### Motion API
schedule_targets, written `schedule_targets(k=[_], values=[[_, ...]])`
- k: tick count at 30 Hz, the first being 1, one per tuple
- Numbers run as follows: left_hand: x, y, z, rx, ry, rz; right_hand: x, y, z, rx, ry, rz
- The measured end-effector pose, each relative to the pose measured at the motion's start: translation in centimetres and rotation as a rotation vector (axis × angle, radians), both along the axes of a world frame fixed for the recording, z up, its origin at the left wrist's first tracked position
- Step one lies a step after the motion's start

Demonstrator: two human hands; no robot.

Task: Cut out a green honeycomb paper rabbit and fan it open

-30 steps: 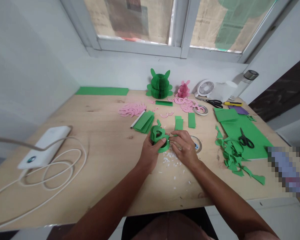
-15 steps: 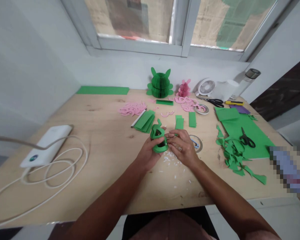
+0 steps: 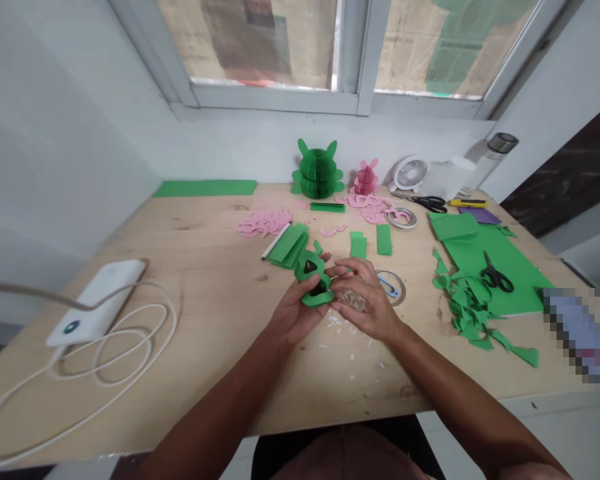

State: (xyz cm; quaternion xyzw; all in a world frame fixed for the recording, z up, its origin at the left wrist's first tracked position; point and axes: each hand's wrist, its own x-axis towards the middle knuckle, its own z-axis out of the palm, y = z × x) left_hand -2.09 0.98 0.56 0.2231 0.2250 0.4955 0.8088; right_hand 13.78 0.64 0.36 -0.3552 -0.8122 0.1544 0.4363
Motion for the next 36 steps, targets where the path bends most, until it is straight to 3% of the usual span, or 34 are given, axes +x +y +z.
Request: schedule_targets(k=[24,36], values=[[0.01,-0.09,-0.52,0.008,-0.013,-0.052,-0.12,-0.17,0.27,0.006,-0.018,0.044],[0.32,-0.25,-0.05,-0.003,-0.013,-0.055,-0.18,-0.26,0.36,-0.02,-0.012,0.061]])
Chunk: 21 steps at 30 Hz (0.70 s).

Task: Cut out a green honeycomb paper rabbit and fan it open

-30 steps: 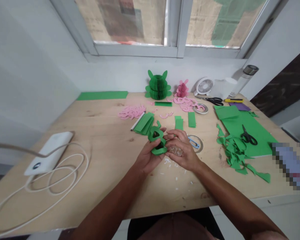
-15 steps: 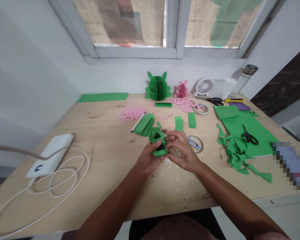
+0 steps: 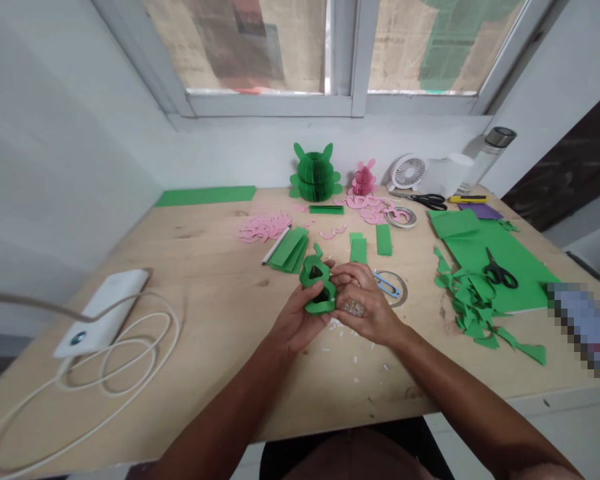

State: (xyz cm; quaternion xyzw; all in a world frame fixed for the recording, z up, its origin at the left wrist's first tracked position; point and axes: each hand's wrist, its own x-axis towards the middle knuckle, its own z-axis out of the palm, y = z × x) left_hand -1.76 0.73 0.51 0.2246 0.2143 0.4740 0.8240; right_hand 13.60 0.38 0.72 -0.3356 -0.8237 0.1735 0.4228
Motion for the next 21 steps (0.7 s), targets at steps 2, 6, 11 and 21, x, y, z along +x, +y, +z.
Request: schedule_targets(k=[2,6,11,21], values=[[-0.03,0.02,0.02,0.013,0.01,-0.001,0.04,-0.02,0.11,-0.006,0.008,0.005],[-0.2,0.08,-0.07,0.067,0.024,0.035,0.32,-0.06,0.38,-0.029,0.028,0.027],[-0.34,0.06,-0.04,0.149,0.082,0.063,0.54,-0.08,0.14,0.039,0.036,-0.076],[0.39,-0.23,-0.39,0.266,0.2,0.188,0.31,0.07,-0.25,0.02,0.056,-0.229]])
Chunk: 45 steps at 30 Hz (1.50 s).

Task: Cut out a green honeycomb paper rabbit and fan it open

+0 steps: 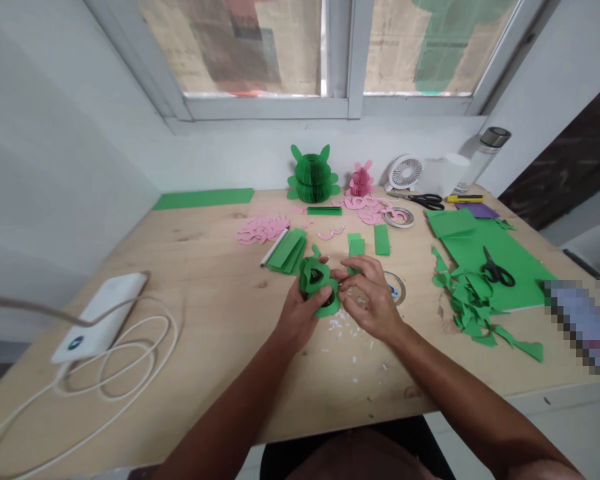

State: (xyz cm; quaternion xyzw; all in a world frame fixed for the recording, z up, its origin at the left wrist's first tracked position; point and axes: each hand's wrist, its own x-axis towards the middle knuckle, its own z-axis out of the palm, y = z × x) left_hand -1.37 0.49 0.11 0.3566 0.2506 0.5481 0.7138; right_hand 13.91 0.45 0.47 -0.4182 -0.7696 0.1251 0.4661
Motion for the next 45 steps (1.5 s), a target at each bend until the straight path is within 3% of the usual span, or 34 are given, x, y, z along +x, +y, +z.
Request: schedule_targets(k=[3,8,14,27,45], values=[[0.1,0.0,-0.2,0.039,0.045,0.046,0.1,0.1,-0.1,-0.069,0.068,-0.037],[0.3,0.3,-0.7,0.062,0.136,0.122,0.1,0.5,-0.4,-0.254,0.173,0.1],[0.4,0.6,-1.4,-0.021,0.206,0.207,0.0,0.8,-1.4,-0.269,0.221,-0.001],[0.4,0.7,-0.9,-0.046,0.164,0.2,-0.1,0.8,-1.0,-0.455,0.474,0.072],[0.2,0.9,-1.1,-0.059,0.218,0.215,0.1,0.9,-1.0,-0.559,0.575,0.173]])
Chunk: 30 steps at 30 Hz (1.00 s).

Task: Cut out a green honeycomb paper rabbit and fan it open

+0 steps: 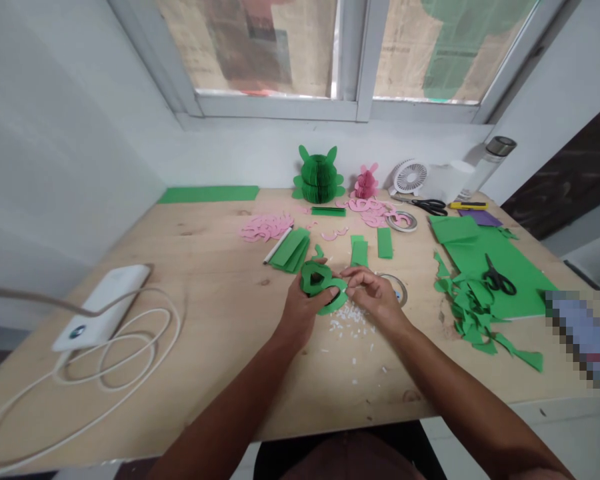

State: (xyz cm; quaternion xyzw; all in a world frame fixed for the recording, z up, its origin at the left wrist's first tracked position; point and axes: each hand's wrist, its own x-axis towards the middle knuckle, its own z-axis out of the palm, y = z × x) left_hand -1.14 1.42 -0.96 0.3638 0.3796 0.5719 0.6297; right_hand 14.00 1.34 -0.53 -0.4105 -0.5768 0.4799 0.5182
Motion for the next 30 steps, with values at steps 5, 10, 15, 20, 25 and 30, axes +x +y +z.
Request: schedule_targets(k=[5,10,15,20,25,30], values=[[0.0,0.2,0.0,-0.023,-0.069,-0.038,-0.1,0.2,-0.5,-0.109,0.114,-0.076],[0.2,0.2,0.0,-0.057,-0.106,-0.004,-0.4,0.3,-0.9,-0.336,0.248,-0.169],[0.4,0.4,-0.3,-0.056,-0.05,0.049,-0.6,0.1,-0.2,-0.335,0.288,-0.141],[0.2,0.6,-0.5,-0.026,-0.034,0.03,-0.7,-0.1,0.1,-0.321,0.25,-0.1],[-0.1,0.7,-0.4,0.002,-0.002,0.011,-0.6,-0.2,-0.3,-0.302,0.203,-0.092],[-0.1,0.9,-0.6,0.006,0.016,0.036,-0.7,0.0,-0.6,-0.31,0.202,-0.136]])
